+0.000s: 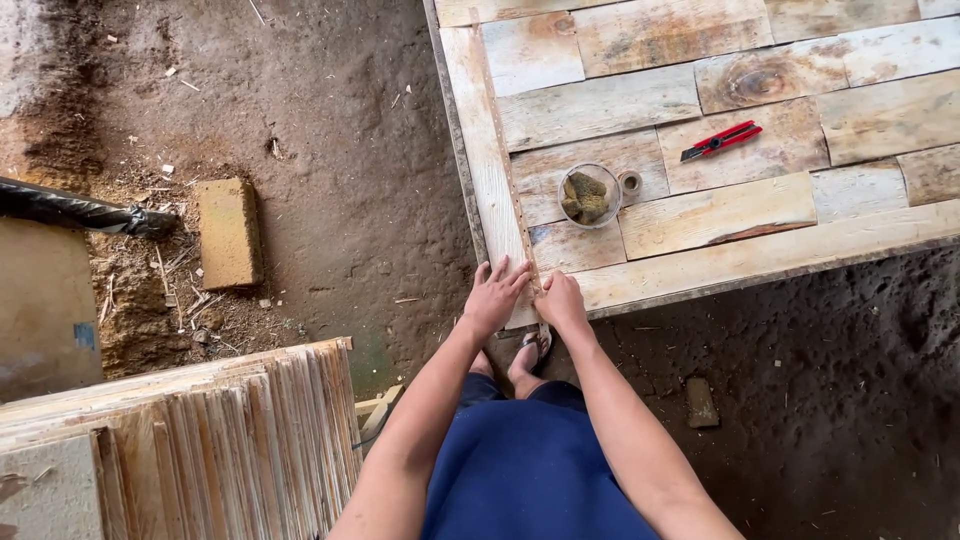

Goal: Packing small portions of material into thin wooden strips and securing them with tape on a workbench.

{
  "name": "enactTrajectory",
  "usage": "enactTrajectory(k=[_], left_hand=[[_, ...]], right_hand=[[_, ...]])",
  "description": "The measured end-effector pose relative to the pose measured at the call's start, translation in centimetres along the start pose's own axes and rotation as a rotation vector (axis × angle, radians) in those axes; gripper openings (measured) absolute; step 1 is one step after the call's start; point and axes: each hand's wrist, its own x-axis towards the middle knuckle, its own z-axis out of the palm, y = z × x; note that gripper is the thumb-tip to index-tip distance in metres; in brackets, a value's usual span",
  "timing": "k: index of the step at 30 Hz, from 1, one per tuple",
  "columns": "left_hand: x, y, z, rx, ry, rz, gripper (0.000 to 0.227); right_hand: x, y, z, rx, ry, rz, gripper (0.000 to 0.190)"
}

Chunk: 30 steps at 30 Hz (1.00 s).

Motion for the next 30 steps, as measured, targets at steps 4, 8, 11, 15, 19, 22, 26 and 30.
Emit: enactTrajectory(k=[4, 8, 11, 15, 19, 22, 26, 30], left_hand=[[0.1, -0.2, 0.1, 0.011, -0.005, 0.005, 0.056], [0.0, -0.3, -0.3, -0.004, 0.014, 0.021, 0.054], [0.1, -0.3, -0.3, -0.023, 0.011, 0.026, 0.055], [-0.1, -0.4, -0.6, -0.032, 0.004, 0.03, 0.056], [0.0, -0.6, -0.2, -0.019, 0.001, 0.034, 0.059], [-0.1, -0.6, -0.4, -0.02, 0.002, 0.042, 0.06], [0.1, -0.9, 0.1, -0.015, 0.005, 0.05, 0.06], [-0.1, -1.0, 0.1, -0.023, 0.011, 0.062, 0.062]], right_hand=[[-0.3, 0.0, -0.3, 0.028, 0.007, 0.025, 0.022], [-1.3, -1.6, -1.9, -0.023, -0.012, 0.064, 0.026], [-1.0, -1.4, -1.8, -0.053, 0.002, 0.072, 0.026], [-0.8, -1.1, -1.0, -0.029, -0.002, 0.08, 0.031], [0.3, -0.2, -0.2, 0.002, -0.009, 0.087, 0.028], [-0.1, -0.8, -0.5, 0.026, 0.0, 0.102, 0.028], [-0.8, -1.7, -1.1, -0.041, -0.011, 0.116, 0.027], [-1.8, -2.5, -1.7, -0.1, -0.029, 0.112, 0.028]])
